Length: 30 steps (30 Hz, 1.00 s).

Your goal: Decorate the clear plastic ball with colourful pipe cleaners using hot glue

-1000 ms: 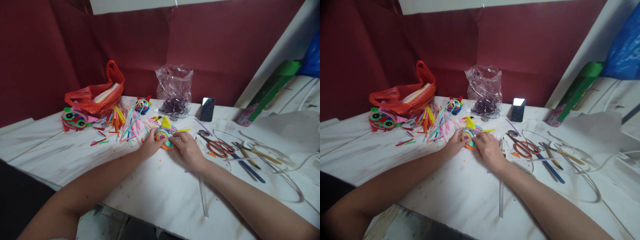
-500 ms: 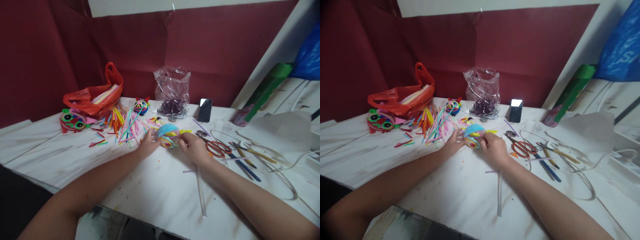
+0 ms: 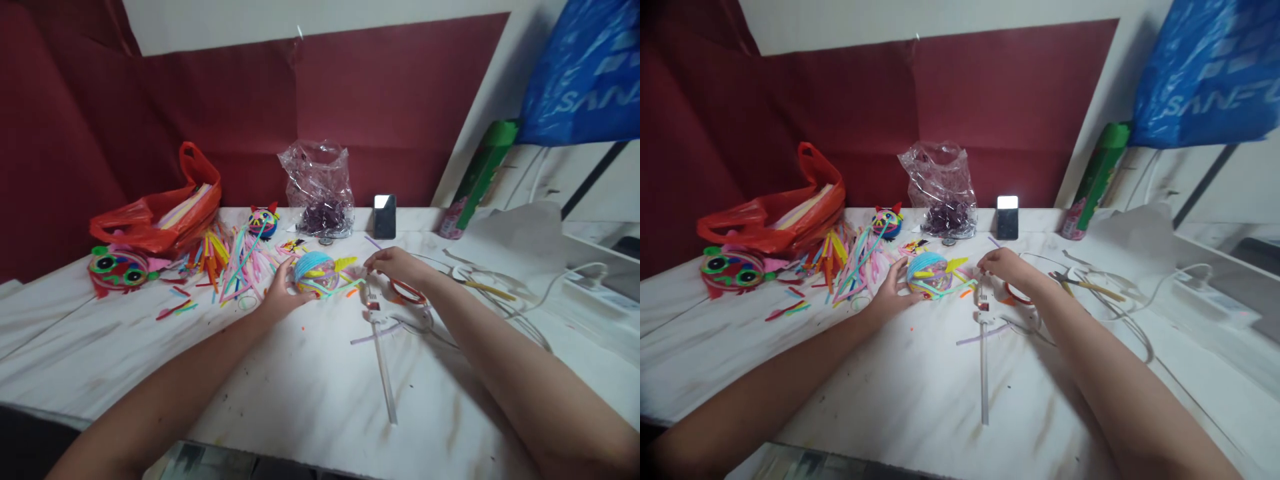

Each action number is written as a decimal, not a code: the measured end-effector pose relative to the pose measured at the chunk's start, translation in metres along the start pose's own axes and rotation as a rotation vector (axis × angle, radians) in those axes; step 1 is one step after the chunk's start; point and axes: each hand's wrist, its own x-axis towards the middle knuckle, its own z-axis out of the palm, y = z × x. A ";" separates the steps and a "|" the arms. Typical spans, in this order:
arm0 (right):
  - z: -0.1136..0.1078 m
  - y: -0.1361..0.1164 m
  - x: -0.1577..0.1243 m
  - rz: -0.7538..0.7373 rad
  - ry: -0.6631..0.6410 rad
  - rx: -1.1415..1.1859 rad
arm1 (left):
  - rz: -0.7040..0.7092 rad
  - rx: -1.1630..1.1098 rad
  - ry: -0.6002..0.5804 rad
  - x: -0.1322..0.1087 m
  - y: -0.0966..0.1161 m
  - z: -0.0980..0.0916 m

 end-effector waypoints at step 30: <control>0.063 -0.047 -0.035 -0.472 0.063 -0.079 | -0.384 -0.352 -0.058 -0.009 0.039 -0.016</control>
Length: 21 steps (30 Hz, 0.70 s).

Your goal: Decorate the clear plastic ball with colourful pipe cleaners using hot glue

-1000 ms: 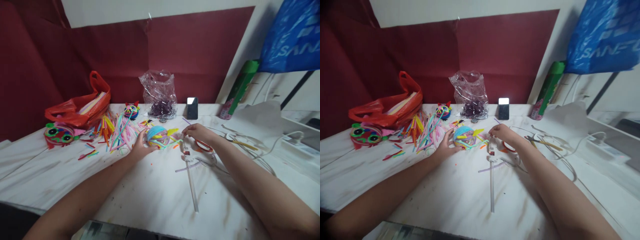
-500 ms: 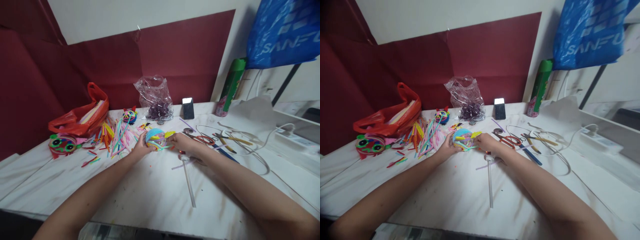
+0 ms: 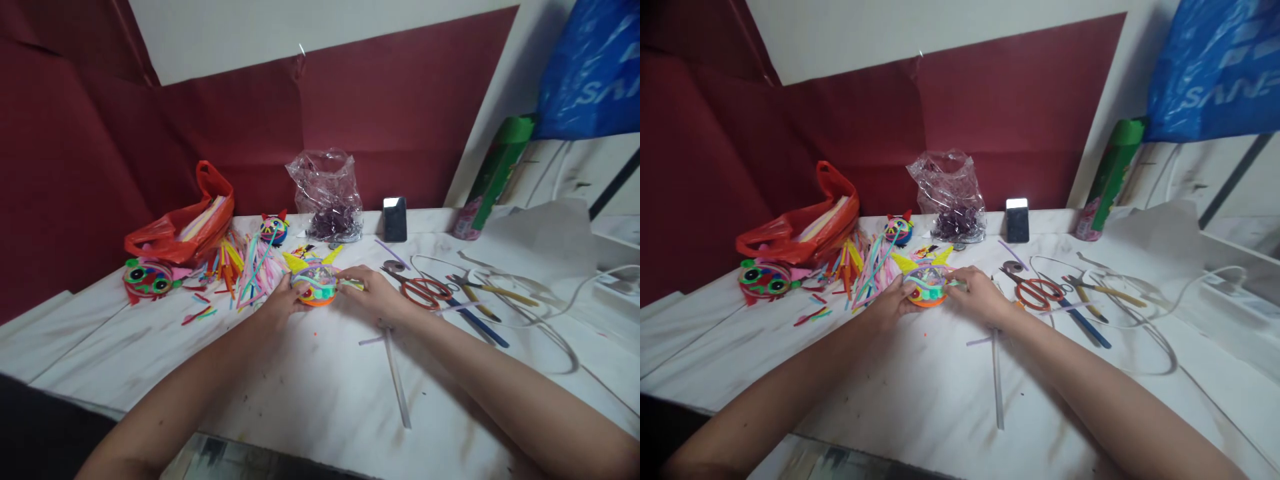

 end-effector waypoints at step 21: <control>0.009 -0.013 -0.012 -0.217 0.038 -0.326 | -0.103 0.360 0.240 0.002 0.003 0.010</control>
